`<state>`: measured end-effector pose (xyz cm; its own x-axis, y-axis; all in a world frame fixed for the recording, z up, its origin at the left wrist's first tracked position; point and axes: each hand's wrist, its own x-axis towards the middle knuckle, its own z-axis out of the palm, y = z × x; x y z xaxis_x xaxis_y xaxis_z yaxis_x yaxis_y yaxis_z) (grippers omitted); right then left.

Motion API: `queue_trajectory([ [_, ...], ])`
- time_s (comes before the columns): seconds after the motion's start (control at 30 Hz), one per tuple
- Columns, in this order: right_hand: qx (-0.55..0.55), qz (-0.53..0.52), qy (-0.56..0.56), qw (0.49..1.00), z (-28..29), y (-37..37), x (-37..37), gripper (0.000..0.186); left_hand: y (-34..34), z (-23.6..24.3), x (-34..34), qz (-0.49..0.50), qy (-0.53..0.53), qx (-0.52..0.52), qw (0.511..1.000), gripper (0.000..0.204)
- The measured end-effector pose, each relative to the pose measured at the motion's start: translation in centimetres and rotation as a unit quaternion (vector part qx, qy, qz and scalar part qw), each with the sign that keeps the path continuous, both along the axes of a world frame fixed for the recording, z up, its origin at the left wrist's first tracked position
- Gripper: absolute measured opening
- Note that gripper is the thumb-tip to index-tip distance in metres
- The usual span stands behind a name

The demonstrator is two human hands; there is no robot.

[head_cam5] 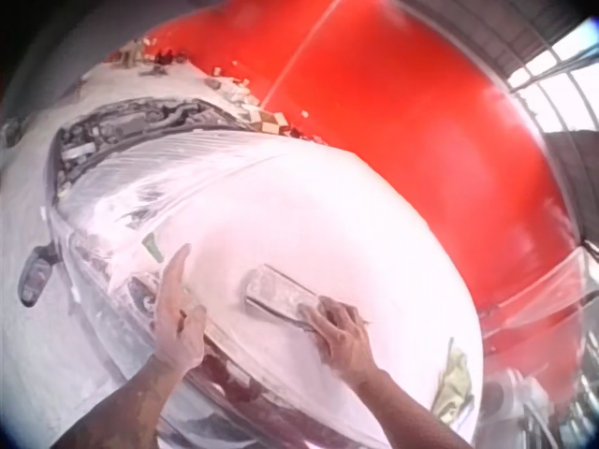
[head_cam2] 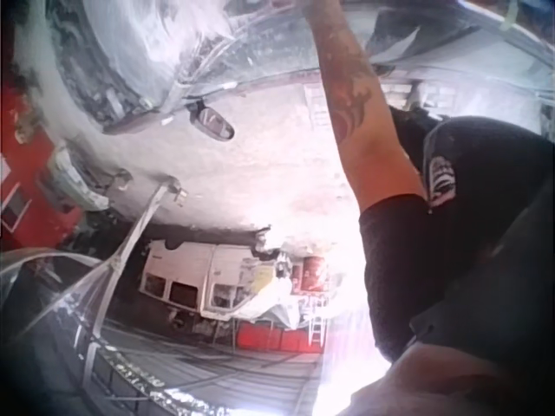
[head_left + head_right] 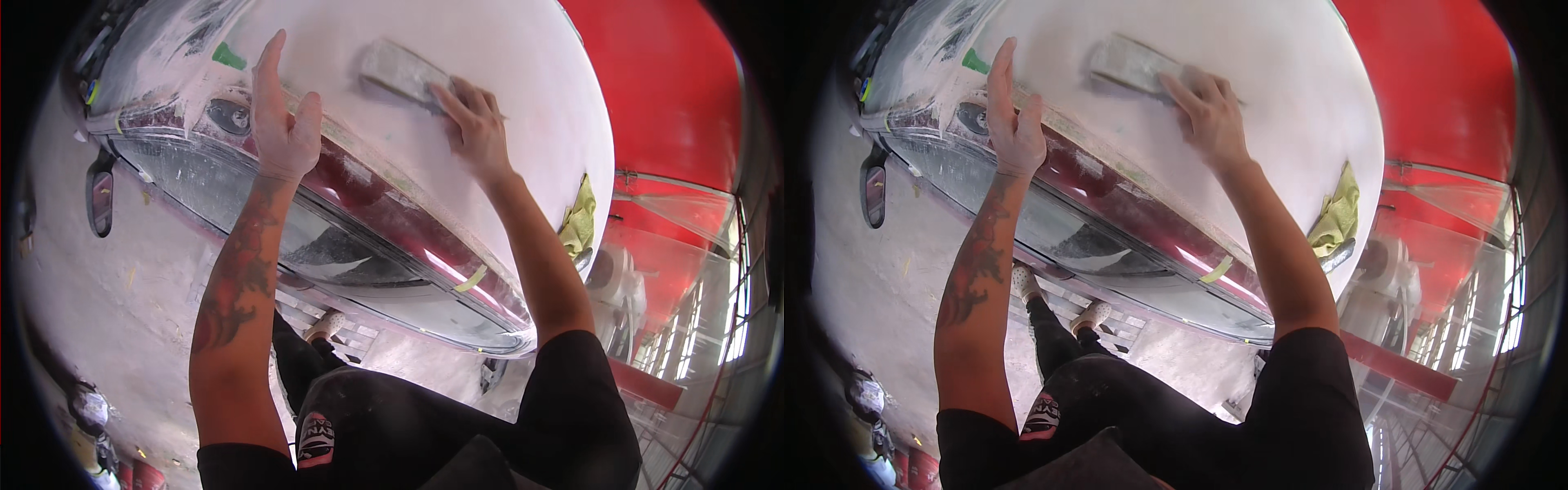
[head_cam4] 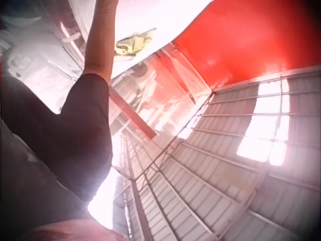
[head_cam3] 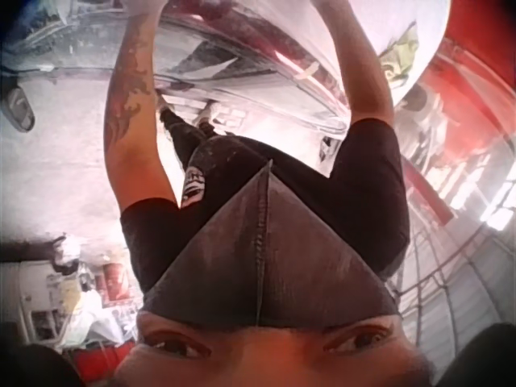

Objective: The person wipes the car roof with a cloth, feels the surface by hand, and sands the car roof using a sanding block.

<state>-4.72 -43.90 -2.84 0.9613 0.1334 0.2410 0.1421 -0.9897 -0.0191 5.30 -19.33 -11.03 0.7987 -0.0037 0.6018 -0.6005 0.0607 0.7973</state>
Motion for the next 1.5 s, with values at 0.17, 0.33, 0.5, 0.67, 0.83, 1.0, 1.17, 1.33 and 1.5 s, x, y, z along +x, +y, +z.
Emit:
queue_trajectory([
  [0.17, 0.009, 0.044, 0.031, 0.999, 1.2, -2.0, -7.3, 0.060, -0.6, 0.5, -0.1, -0.016, 0.008, -0.002, 1.000, 0.068],
  [0.33, -0.037, -0.033, -0.039, 0.998, 1.1, -3.0, 4.7, 0.045, -1.2, 0.6, 0.3, -0.020, 0.012, 0.004, 1.000, 0.067],
  [0.5, -0.011, -0.020, 0.000, 1.000, -0.7, -1.4, -3.7, 0.055, 0.0, 0.0, -0.2, -0.022, 0.039, -0.012, 0.999, 0.066],
  [0.67, -0.016, -0.001, -0.023, 1.000, 0.5, -2.8, -5.4, 0.055, -0.3, 0.7, 0.3, -0.029, 0.016, 0.019, 0.999, 0.066],
  [0.83, -0.007, -0.043, -0.043, 0.998, 0.7, -5.3, 3.8, 0.042, -1.4, 0.5, 0.6, -0.037, 0.024, 0.009, 0.999, 0.064],
  [1.0, 0.031, -0.012, 0.012, 0.999, 0.4, -3.3, -12.4, 0.060, 0.1, 0.5, 0.4, -0.041, 0.042, 0.009, 0.998, 0.063],
  [1.17, 0.028, -0.021, 0.048, 0.998, 1.4, -5.5, -20.4, 0.054, -0.7, 0.9, 0.5, -0.039, 0.041, 0.013, 0.998, 0.062],
  [1.33, 0.004, -0.113, -0.085, 0.990, 1.1, -10.4, -5.6, 0.047, -1.3, 0.7, 0.9, -0.040, 0.039, 0.032, 0.998, 0.060],
  [1.5, 0.061, -0.111, -0.021, 0.992, 0.1, -4.9, -17.4, 0.049, 0.5, -0.1, 1.0, -0.020, 0.051, 0.061, 0.997, 0.058],
])
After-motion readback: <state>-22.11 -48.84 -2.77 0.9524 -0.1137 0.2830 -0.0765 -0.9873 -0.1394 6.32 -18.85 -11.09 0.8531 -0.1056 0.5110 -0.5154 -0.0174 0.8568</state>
